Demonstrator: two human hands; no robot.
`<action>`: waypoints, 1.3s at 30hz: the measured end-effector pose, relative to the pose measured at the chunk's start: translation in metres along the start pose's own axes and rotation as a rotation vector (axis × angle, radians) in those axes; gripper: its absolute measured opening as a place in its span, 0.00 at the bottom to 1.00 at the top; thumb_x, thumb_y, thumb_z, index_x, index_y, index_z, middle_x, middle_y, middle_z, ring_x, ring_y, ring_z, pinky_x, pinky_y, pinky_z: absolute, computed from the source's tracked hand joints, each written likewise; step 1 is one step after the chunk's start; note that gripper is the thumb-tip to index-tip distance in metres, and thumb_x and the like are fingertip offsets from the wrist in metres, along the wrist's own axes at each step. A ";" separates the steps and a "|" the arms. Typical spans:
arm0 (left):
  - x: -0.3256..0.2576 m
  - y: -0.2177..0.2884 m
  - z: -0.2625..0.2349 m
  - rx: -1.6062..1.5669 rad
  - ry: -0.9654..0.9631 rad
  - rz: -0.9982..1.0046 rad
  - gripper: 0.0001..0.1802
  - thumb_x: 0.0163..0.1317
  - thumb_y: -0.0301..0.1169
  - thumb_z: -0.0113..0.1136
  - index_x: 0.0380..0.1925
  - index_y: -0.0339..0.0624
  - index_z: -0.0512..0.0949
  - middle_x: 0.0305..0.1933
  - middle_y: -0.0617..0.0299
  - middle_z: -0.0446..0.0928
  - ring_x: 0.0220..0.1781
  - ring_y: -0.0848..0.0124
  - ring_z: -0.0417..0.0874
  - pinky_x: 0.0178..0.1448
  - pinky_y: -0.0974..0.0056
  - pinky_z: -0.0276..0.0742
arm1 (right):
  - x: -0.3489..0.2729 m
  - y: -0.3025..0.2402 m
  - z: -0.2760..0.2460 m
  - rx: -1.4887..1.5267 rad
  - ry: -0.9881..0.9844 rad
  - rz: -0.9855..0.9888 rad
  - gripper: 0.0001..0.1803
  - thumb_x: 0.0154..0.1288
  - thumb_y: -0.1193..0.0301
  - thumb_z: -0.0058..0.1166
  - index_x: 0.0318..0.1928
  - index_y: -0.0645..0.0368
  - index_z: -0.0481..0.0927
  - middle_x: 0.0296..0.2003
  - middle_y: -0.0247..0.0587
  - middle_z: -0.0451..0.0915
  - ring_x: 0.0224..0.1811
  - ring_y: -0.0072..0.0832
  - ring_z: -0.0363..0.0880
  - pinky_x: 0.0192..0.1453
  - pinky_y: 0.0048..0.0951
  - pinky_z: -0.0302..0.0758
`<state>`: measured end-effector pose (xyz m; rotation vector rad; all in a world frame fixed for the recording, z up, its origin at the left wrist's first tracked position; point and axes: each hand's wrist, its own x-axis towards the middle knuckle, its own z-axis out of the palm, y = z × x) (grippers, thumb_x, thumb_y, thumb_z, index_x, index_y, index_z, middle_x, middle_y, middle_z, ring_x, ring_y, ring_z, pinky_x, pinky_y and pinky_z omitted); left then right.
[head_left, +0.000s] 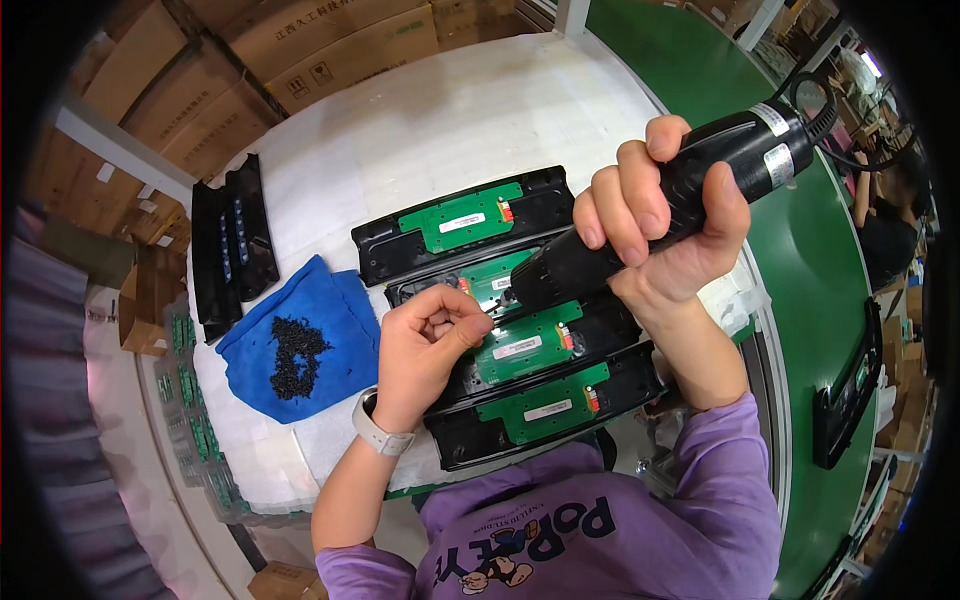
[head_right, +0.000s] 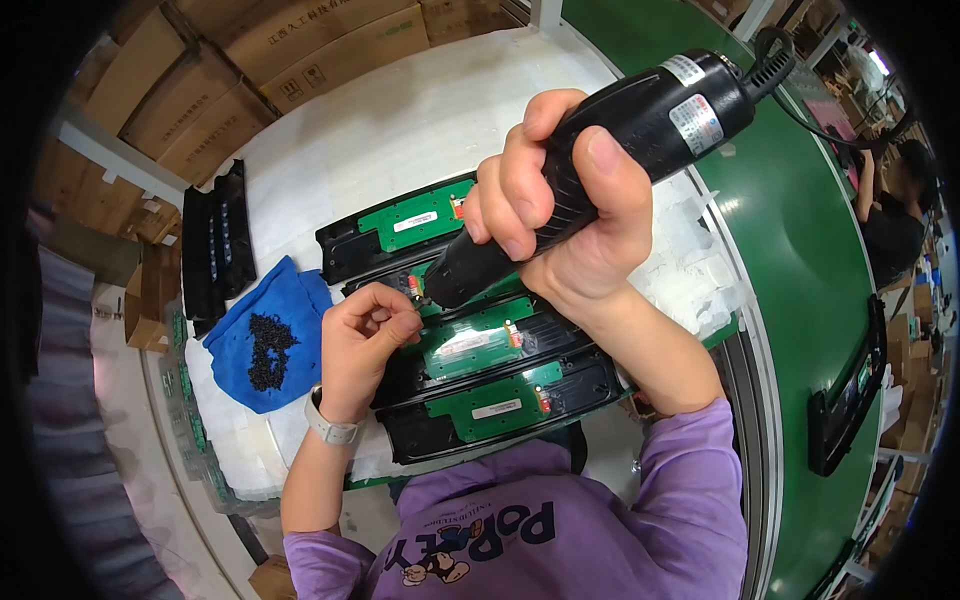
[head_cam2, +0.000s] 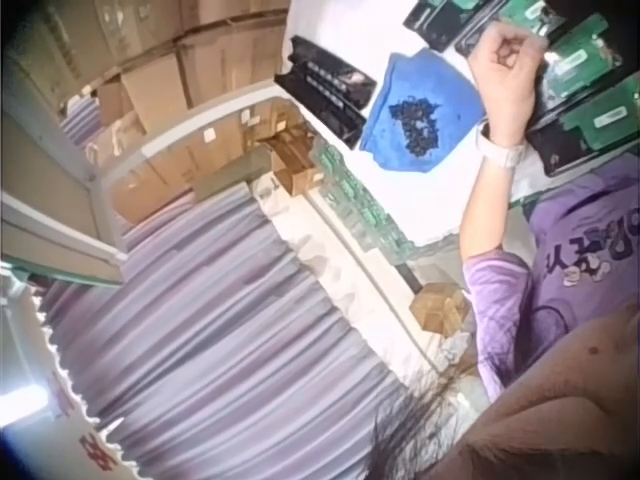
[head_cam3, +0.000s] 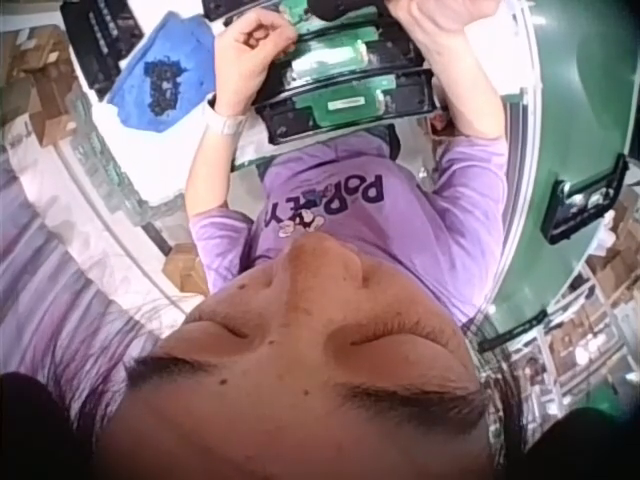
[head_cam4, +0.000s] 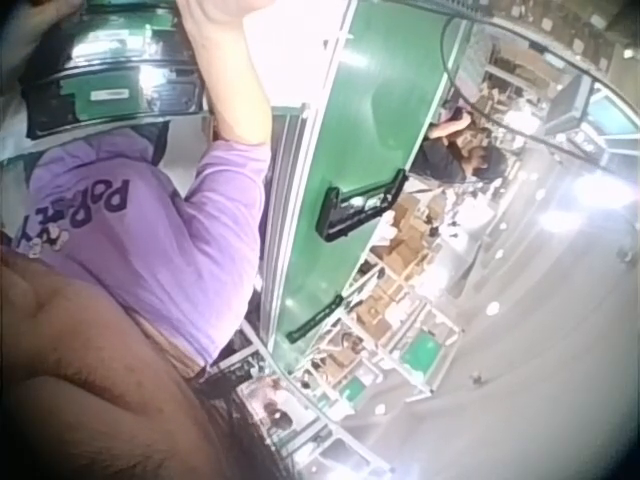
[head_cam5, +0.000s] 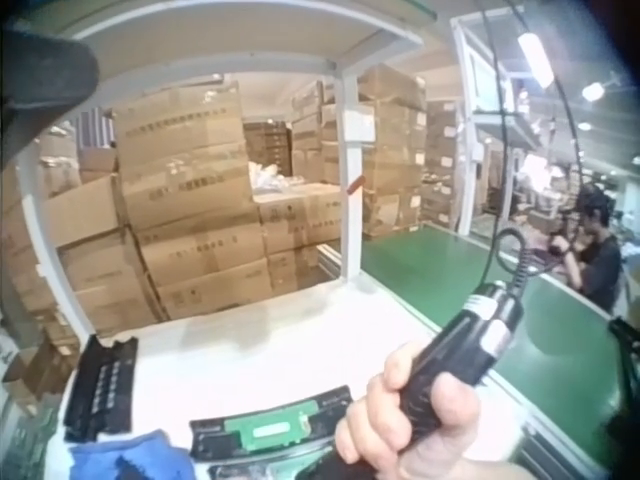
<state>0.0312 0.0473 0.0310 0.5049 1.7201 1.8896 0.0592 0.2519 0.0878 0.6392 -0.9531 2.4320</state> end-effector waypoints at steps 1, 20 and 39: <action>0.000 0.000 0.000 0.005 0.000 -0.015 0.04 0.53 0.21 0.62 0.28 0.35 0.75 0.25 0.69 0.74 0.25 0.87 0.69 0.29 0.82 0.63 | -0.001 0.000 0.000 -0.001 0.003 0.008 0.18 0.63 0.55 0.42 0.40 0.58 0.68 0.15 0.32 0.66 0.11 0.23 0.63 0.23 0.31 0.67; -0.002 -0.001 0.000 -0.014 -0.081 -0.042 0.04 0.56 0.23 0.60 0.28 0.33 0.76 0.24 0.64 0.76 0.27 0.80 0.76 0.33 0.77 0.71 | -0.004 0.003 0.007 0.043 0.154 0.087 0.15 0.64 0.58 0.41 0.38 0.57 0.68 0.15 0.31 0.66 0.12 0.23 0.62 0.24 0.31 0.66; 0.007 0.012 -0.004 0.967 0.083 0.599 0.16 0.45 0.30 0.66 0.35 0.36 0.75 0.35 0.56 0.75 0.38 0.60 0.74 0.41 0.62 0.72 | -0.012 -0.010 -0.006 -0.236 -0.182 0.118 0.16 0.53 0.70 0.55 0.38 0.64 0.65 0.15 0.34 0.65 0.12 0.20 0.64 0.18 0.22 0.63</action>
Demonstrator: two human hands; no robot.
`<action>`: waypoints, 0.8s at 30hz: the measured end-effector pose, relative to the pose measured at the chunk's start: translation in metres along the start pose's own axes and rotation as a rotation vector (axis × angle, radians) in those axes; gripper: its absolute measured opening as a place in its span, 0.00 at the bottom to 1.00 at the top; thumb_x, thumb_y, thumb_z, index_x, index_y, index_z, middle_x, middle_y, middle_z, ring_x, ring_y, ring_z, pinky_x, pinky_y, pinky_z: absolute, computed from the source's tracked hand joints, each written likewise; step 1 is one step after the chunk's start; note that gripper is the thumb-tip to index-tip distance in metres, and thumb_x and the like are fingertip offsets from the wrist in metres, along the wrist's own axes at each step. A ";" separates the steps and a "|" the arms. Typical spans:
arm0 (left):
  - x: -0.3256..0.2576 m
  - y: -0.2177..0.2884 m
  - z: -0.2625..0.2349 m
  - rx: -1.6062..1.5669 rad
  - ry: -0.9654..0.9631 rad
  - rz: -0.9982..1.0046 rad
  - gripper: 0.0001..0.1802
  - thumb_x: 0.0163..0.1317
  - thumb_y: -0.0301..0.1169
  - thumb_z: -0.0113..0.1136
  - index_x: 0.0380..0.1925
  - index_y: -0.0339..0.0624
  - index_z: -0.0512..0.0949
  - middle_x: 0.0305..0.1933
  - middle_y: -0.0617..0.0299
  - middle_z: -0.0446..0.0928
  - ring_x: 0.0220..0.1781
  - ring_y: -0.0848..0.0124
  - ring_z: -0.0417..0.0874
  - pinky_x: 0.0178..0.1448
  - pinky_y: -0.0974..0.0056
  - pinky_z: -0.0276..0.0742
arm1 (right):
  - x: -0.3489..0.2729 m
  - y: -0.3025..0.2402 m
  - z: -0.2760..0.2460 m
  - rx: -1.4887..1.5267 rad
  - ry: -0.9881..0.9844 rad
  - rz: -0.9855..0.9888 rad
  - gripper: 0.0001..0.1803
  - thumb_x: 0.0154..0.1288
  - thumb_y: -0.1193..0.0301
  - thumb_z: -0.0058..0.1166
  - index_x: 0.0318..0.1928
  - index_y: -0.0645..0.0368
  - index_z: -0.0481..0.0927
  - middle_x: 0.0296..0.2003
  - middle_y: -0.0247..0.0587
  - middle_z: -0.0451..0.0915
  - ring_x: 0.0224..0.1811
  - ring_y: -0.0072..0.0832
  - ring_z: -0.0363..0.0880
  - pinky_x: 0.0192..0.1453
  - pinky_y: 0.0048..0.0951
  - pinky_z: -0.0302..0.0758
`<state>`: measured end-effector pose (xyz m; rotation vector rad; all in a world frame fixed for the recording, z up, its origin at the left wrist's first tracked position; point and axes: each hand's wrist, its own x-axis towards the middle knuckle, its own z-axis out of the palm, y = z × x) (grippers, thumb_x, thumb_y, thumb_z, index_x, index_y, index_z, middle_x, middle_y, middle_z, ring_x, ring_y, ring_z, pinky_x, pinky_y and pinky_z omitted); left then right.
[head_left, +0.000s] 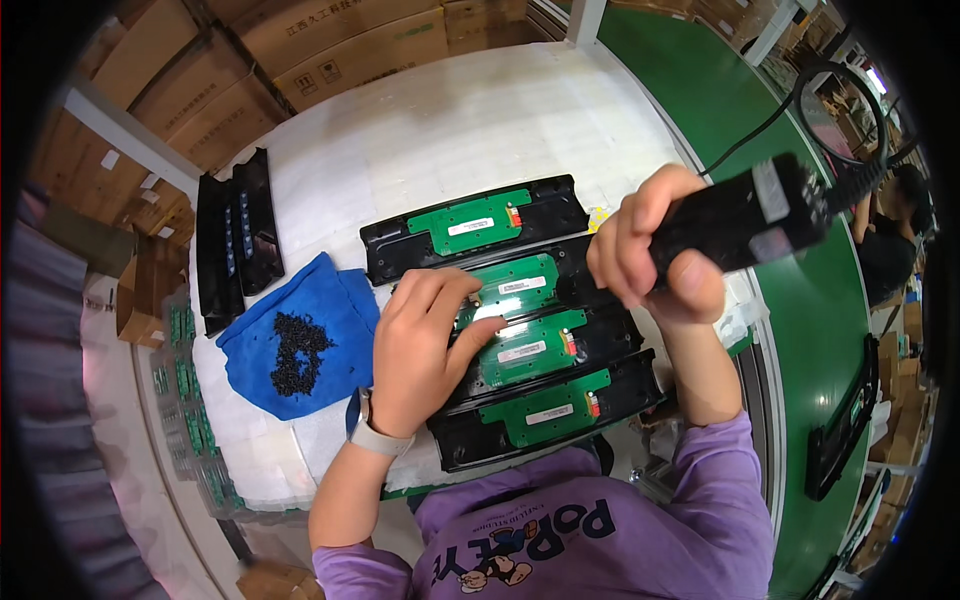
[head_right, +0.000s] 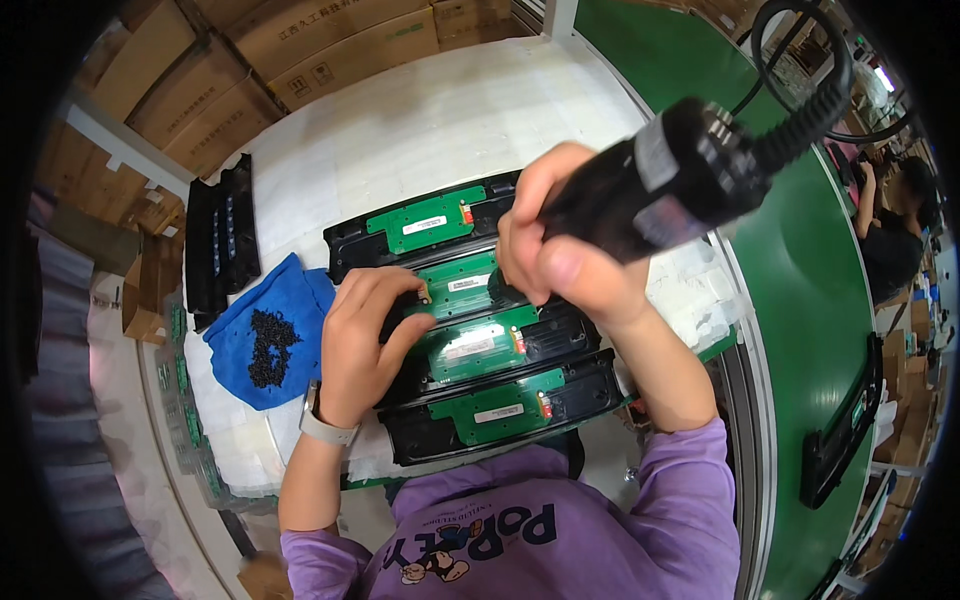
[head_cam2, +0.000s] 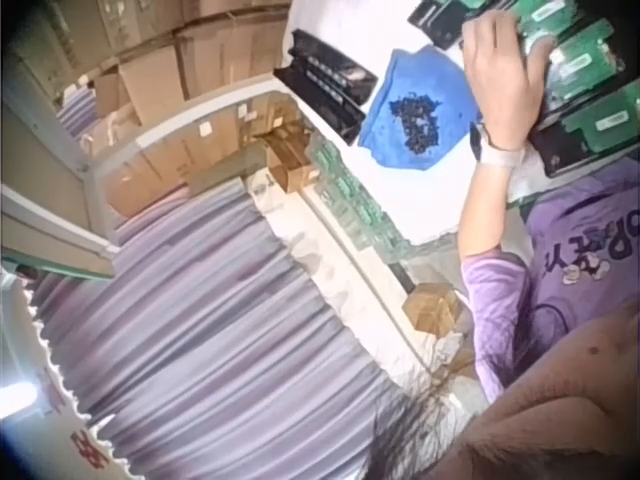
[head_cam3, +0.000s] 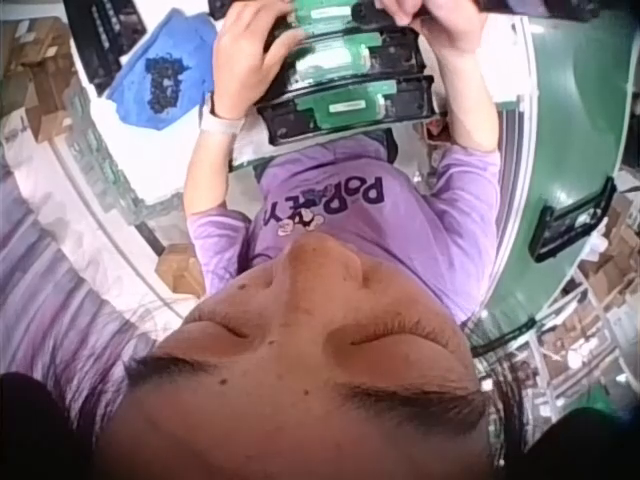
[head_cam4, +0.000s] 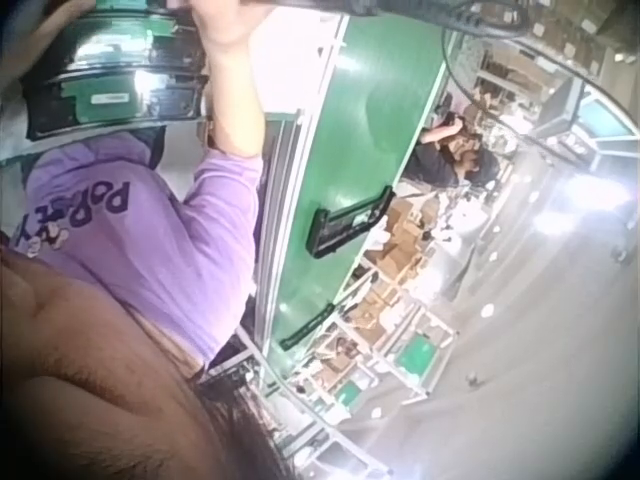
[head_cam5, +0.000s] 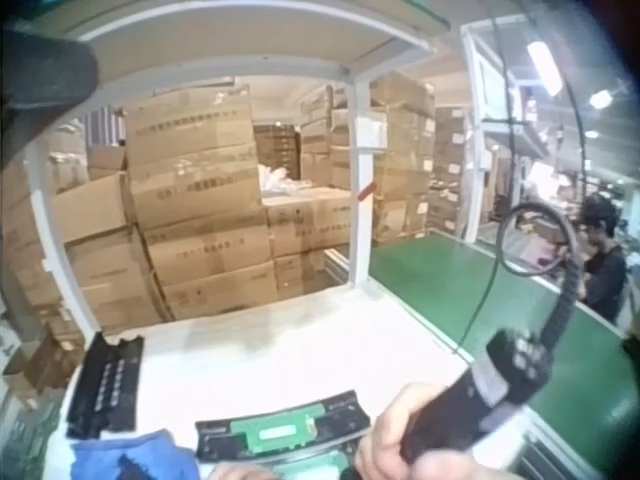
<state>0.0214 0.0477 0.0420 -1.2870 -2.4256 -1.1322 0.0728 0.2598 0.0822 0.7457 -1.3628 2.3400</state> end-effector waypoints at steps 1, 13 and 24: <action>-0.002 -0.002 0.001 0.001 0.001 -0.003 0.16 0.45 0.30 0.66 0.35 0.36 0.75 0.35 0.56 0.75 0.38 0.60 0.74 0.41 0.62 0.72 | -0.003 0.002 0.000 -0.033 -0.015 0.020 0.15 0.51 0.73 0.55 0.36 0.65 0.65 0.15 0.34 0.66 0.12 0.20 0.65 0.18 0.20 0.64; -0.009 -0.013 0.011 0.051 -0.106 -0.005 0.08 0.46 0.23 0.63 0.27 0.35 0.77 0.28 0.55 0.77 0.31 0.58 0.75 0.35 0.60 0.72 | -0.010 0.002 0.011 -0.425 -0.014 0.302 0.14 0.39 0.79 0.62 0.29 0.60 0.72 0.20 0.30 0.72 0.20 0.15 0.71 0.23 0.18 0.66; -0.012 -0.018 0.014 0.071 -0.106 0.044 0.05 0.51 0.26 0.59 0.27 0.37 0.74 0.25 0.56 0.72 0.31 0.58 0.73 0.37 0.59 0.70 | -0.009 0.011 0.023 -0.405 -0.096 0.185 0.15 0.50 0.69 0.62 0.27 0.59 0.66 0.15 0.32 0.69 0.14 0.21 0.67 0.19 0.21 0.64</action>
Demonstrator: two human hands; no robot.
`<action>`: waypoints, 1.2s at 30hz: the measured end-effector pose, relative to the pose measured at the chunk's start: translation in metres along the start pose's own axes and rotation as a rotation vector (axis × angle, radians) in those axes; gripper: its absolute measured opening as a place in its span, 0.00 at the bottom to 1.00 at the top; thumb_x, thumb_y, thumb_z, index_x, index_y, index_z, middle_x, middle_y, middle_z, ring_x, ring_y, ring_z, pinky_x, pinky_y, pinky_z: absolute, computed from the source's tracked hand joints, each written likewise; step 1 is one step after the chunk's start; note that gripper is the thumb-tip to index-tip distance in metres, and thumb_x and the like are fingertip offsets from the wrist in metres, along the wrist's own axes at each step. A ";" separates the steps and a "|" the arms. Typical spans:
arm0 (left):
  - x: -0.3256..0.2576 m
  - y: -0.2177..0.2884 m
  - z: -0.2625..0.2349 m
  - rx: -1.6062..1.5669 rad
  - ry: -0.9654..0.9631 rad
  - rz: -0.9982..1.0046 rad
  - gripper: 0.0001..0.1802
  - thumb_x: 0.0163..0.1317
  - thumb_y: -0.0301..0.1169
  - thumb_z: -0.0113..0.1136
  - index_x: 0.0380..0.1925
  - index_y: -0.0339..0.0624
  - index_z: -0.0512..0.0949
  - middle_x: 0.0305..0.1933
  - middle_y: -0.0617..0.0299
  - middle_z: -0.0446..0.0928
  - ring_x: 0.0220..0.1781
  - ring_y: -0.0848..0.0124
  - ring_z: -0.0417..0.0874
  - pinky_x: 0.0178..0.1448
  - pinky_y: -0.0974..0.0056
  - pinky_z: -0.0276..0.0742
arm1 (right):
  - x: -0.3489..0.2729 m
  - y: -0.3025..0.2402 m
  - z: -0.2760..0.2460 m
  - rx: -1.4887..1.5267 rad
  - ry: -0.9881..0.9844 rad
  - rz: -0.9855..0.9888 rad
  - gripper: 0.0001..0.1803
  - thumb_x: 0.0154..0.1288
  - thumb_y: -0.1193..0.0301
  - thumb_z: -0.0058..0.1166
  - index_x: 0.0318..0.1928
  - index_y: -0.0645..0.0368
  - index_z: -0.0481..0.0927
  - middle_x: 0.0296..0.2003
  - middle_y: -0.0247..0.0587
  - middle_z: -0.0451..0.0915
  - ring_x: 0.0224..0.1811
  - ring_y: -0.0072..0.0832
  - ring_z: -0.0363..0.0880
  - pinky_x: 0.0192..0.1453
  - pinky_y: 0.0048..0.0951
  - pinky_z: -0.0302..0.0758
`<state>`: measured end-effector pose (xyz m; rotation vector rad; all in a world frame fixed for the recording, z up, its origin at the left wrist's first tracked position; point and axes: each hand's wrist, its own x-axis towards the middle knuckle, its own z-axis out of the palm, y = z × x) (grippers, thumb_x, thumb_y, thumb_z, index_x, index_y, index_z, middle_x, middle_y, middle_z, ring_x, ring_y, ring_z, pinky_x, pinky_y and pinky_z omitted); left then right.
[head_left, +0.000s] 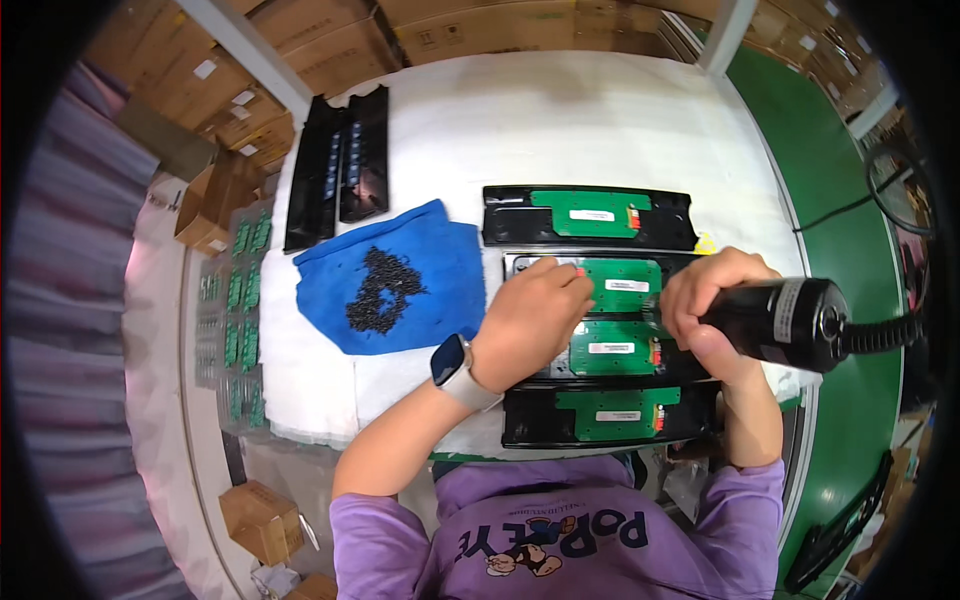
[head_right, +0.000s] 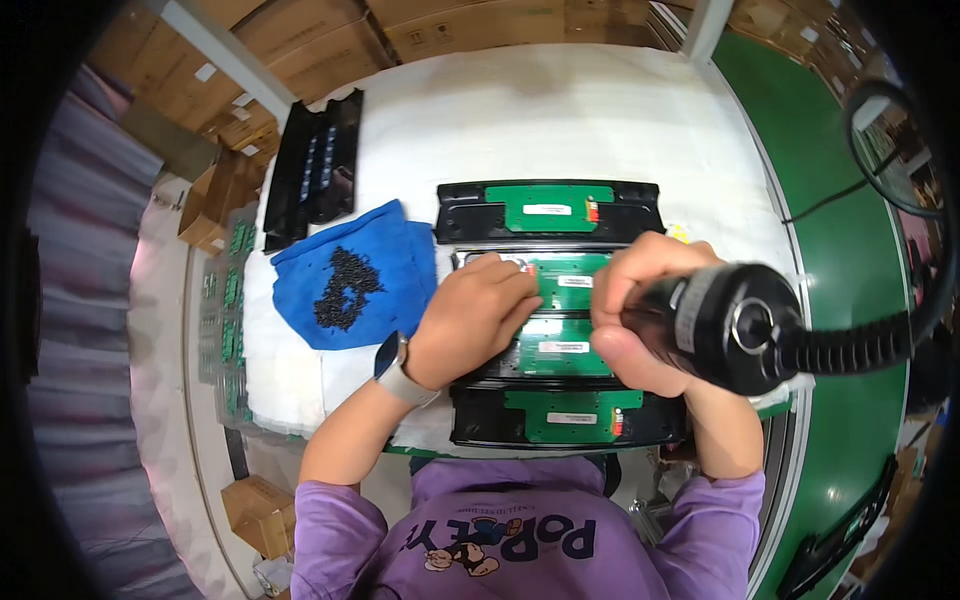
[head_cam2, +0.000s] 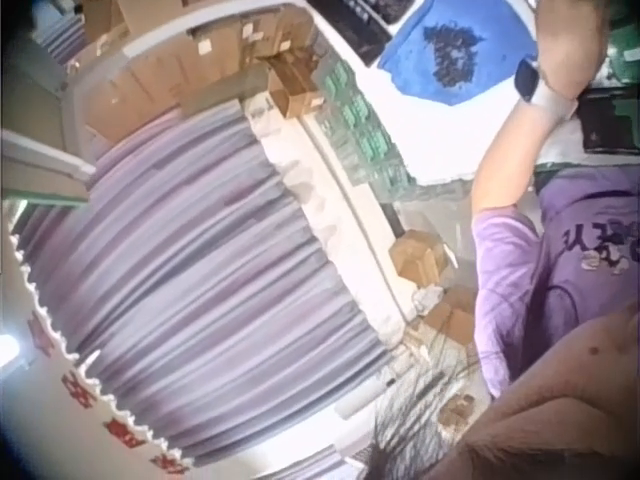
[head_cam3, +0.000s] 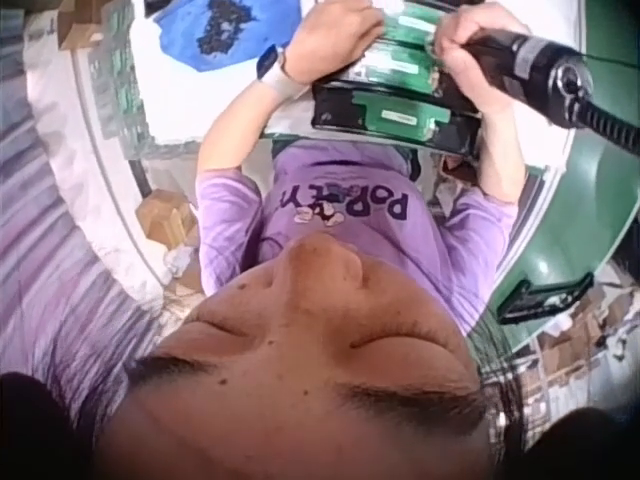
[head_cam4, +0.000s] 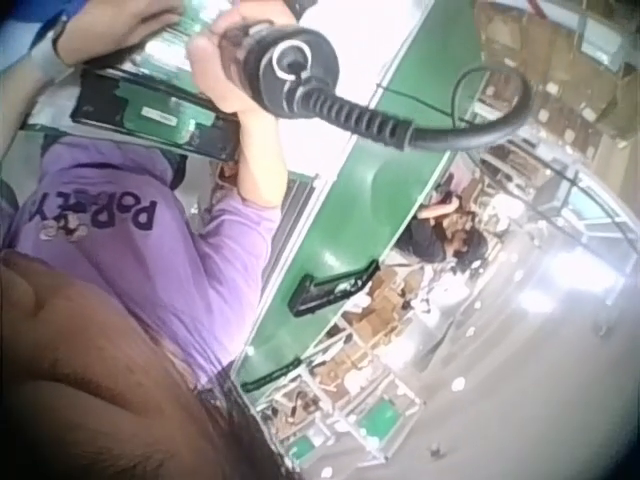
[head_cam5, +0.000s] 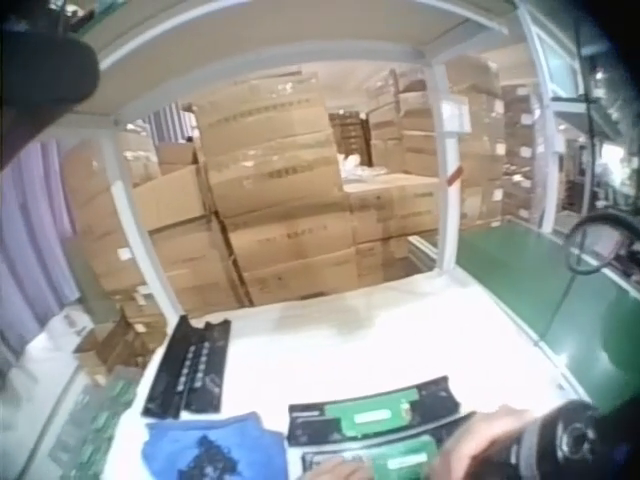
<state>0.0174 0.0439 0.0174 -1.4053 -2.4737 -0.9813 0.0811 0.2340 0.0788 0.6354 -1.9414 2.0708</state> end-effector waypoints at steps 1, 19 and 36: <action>0.000 -0.001 0.001 -0.011 -0.011 -0.002 0.05 0.51 0.27 0.59 0.27 0.38 0.75 0.25 0.56 0.71 0.31 0.59 0.72 0.36 0.59 0.70 | 0.002 0.008 -0.003 0.085 -0.081 -0.117 0.11 0.49 0.79 0.57 0.30 0.64 0.67 0.16 0.36 0.71 0.17 0.17 0.67 0.21 0.16 0.64; -0.086 -0.061 -0.089 0.469 0.186 -0.556 0.06 0.52 0.26 0.59 0.30 0.37 0.76 0.32 0.54 0.74 0.30 0.53 0.77 0.33 0.57 0.73 | 0.003 -0.003 -0.010 0.295 0.106 -0.152 0.22 0.52 0.58 0.58 0.35 0.58 0.63 0.13 0.27 0.64 0.10 0.17 0.63 0.21 0.21 0.67; -0.058 -0.064 -0.067 -1.536 0.399 -0.819 0.11 0.62 0.28 0.49 0.36 0.30 0.74 0.29 0.59 0.75 0.26 0.76 0.69 0.31 0.72 0.66 | 0.005 0.002 -0.018 0.362 0.104 -0.147 0.22 0.53 0.61 0.57 0.39 0.62 0.63 0.15 0.31 0.65 0.12 0.20 0.64 0.20 0.22 0.64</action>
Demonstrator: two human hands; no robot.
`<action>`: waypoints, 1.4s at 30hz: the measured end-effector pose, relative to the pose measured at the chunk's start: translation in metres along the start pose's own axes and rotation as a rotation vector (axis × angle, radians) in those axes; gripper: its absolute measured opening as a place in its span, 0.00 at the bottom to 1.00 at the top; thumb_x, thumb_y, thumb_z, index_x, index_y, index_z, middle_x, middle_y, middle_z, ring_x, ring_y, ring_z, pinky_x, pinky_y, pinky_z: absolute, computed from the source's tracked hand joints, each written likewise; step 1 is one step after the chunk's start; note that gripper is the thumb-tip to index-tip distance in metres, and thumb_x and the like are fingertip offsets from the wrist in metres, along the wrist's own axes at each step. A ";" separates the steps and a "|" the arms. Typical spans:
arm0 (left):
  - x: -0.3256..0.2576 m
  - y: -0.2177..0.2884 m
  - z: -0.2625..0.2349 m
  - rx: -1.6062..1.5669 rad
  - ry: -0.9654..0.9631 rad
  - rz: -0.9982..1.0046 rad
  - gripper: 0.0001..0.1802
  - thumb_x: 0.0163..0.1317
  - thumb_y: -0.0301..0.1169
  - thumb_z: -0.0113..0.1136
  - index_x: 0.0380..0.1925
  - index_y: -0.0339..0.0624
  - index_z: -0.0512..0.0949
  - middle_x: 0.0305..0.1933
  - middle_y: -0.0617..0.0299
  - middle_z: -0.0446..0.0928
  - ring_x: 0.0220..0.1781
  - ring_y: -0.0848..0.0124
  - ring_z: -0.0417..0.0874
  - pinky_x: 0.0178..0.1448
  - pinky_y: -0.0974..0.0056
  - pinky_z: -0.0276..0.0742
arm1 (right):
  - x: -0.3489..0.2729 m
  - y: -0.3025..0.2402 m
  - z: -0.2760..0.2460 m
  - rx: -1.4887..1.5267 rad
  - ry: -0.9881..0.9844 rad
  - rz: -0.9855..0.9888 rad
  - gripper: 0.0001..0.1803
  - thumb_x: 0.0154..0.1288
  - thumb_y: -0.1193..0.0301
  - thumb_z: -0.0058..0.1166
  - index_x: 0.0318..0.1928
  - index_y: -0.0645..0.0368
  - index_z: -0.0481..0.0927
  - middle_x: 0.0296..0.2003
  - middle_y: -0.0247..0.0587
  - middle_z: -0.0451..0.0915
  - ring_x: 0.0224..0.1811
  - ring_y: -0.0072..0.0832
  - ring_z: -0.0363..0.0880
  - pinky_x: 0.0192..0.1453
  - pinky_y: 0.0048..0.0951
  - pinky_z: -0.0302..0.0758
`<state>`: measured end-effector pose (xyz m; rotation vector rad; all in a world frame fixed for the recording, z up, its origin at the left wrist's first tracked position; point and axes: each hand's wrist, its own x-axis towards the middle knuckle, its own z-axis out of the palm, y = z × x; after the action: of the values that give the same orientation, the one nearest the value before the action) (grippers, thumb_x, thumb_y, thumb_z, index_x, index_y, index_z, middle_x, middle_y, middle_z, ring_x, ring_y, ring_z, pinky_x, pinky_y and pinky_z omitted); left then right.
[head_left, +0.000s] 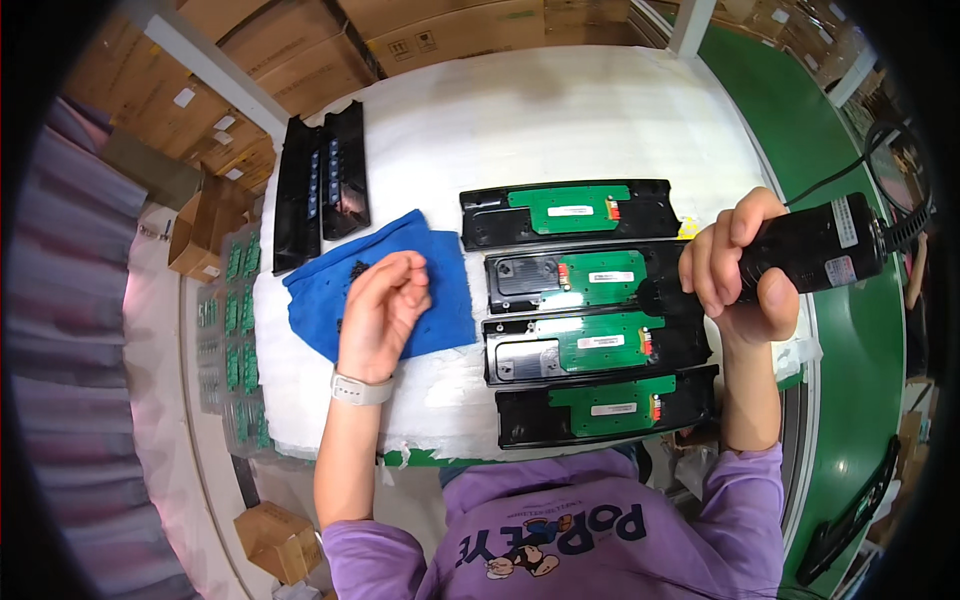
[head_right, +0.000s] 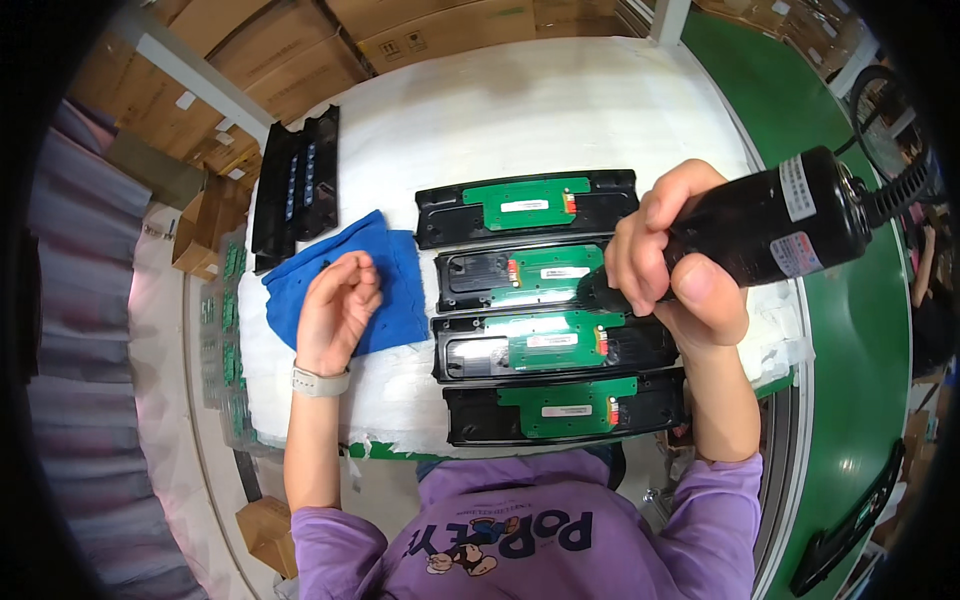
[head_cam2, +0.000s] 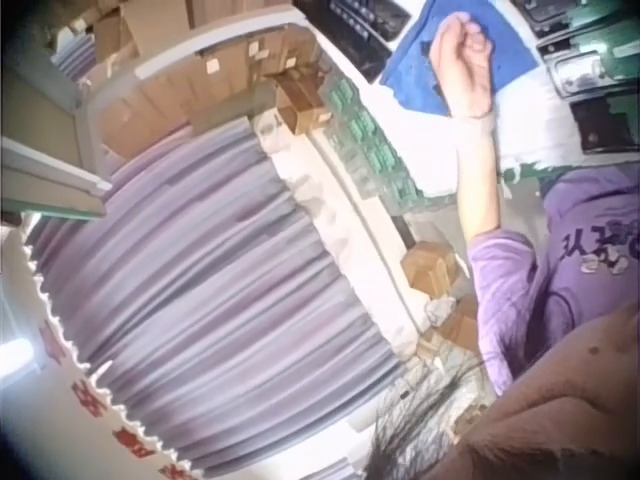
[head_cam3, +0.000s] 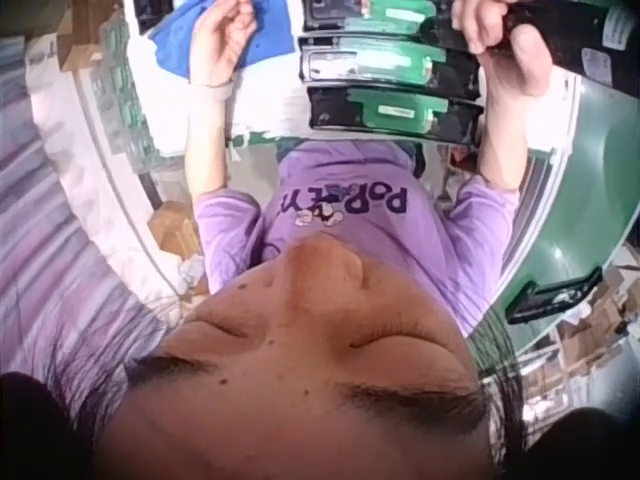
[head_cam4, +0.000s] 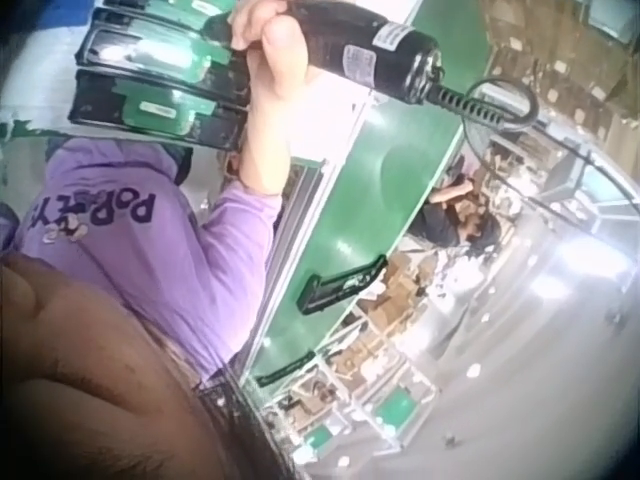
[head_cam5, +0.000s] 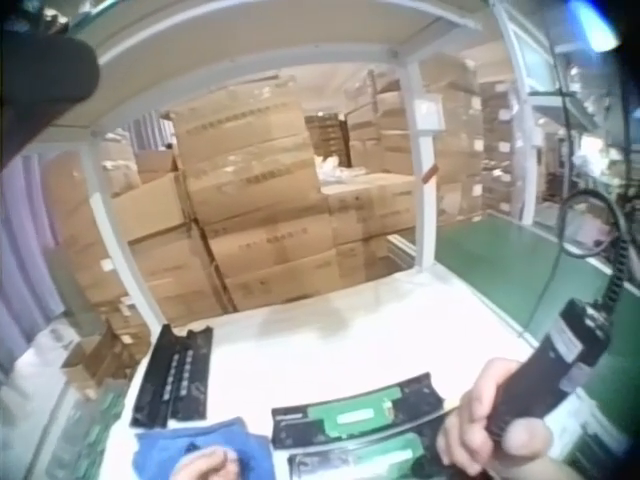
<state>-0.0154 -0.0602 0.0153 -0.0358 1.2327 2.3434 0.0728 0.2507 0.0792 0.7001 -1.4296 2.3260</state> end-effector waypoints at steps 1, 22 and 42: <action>0.005 -0.005 0.011 -0.008 -0.035 -0.037 0.10 0.62 0.28 0.49 0.35 0.30 0.74 0.28 0.59 0.75 0.26 0.76 0.69 0.31 0.72 0.66 | 0.001 -0.001 0.001 0.021 0.006 -0.006 0.22 0.53 0.62 0.56 0.39 0.63 0.63 0.15 0.31 0.65 0.13 0.20 0.64 0.21 0.22 0.64; -0.009 -0.049 0.085 0.344 -0.363 -0.238 0.09 0.62 0.26 0.53 0.39 0.32 0.77 0.31 0.59 0.78 0.22 0.81 0.69 0.28 0.77 0.66 | 0.007 -0.019 0.010 0.227 -0.032 -0.147 0.21 0.60 0.56 0.53 0.42 0.57 0.64 0.19 0.28 0.71 0.16 0.19 0.71 0.28 0.25 0.71; -0.017 -0.058 0.096 0.768 -0.488 0.018 0.04 0.58 0.19 0.53 0.32 0.29 0.77 0.29 0.59 0.76 0.22 0.79 0.72 0.27 0.75 0.68 | 0.001 -0.007 0.020 0.078 0.115 0.127 0.20 0.64 0.54 0.45 0.43 0.59 0.63 0.17 0.28 0.64 0.12 0.18 0.62 0.25 0.25 0.67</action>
<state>0.0434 0.0355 0.0316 0.7480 1.7483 1.5971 0.0800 0.2359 0.0926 0.5002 -1.3758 2.4864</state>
